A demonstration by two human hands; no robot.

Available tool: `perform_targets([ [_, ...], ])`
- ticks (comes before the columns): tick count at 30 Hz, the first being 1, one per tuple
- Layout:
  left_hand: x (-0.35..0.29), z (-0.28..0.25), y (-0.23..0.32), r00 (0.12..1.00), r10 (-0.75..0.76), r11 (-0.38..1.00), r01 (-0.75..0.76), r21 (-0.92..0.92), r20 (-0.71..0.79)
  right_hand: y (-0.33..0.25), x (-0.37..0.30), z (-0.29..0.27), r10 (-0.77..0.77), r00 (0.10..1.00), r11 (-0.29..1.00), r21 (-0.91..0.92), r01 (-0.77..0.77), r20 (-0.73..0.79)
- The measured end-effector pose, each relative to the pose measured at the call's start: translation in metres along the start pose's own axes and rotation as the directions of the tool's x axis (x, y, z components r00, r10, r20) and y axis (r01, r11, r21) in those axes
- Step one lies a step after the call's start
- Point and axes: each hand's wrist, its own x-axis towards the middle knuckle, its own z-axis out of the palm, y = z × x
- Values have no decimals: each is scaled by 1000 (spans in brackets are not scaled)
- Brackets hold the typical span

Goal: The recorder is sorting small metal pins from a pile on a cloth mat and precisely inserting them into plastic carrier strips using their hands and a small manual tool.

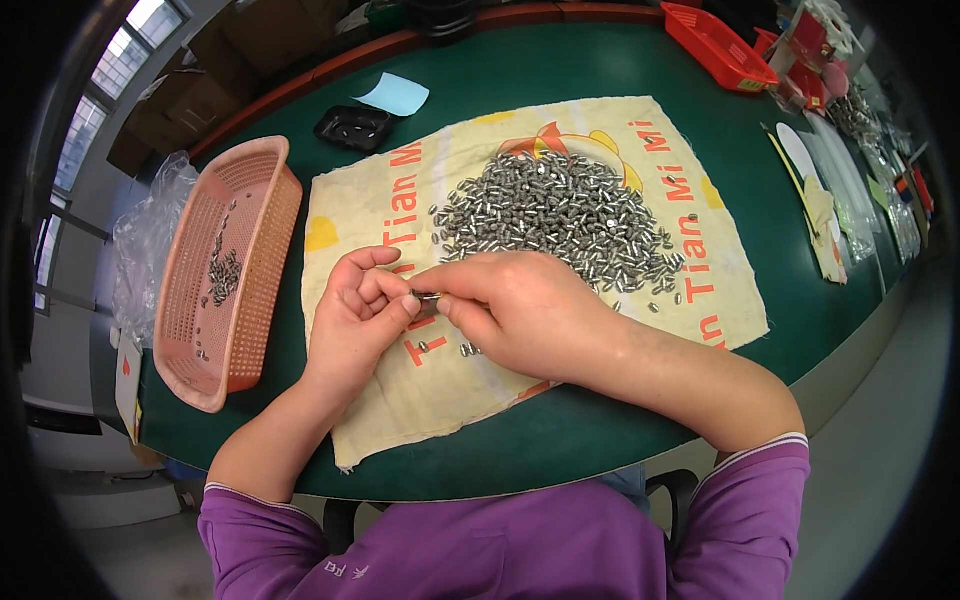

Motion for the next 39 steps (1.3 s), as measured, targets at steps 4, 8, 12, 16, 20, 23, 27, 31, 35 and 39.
perform_targets([
  [4, 0, 0, -1, 1000, 0, 1000, 0, -1, -3, 1, 0, 1, -23, 1000, 999, -39, 23, -5],
  [8, 0, 0, -1, 1000, 0, 999, 0, 38, 11, -1, -1, 2, -20, 999, 992, -126, 15, -37],
  [12, 0, 0, -1, 1000, 5, 999, -5, 32, -5, -2, 0, -1, -32, 997, 988, -151, 22, -65],
  [16, 0, -1, -1, 1000, 9, 1000, -8, 19, -2, 1, -3, -1, -6, 999, 999, -52, 4, -47],
  [20, 0, -1, 0, 1000, 8, 1000, -8, 10, -3, -3, -2, -2, 13, 1000, 1000, 0, -13, -18],
  [23, 0, -1, 2, 1000, 2, 1000, -2, 20, -9, -3, -2, -3, 7, 1000, 1000, 22, -7, -6],
  [27, 0, -1, 2, 1000, 2, 1000, -2, 29, -5, -4, -2, -3, 11, 1000, 1000, 18, -11, 7],
  [31, -1, -1, 1, 1000, 6, 999, -6, 38, -6, -1, -2, -1, 1, 1000, 1000, 21, -1, 6],
  [35, 0, -1, -3, 1000, 16, 1000, -16, 26, -3, -2, -2, -1, 24, 999, 999, 21, -25, 39],
  [39, 0, -1, -2, 1000, 20, 999, -20, 50, 2, 2, -2, 1, -39, 999, 998, -57, 39, 0],
])
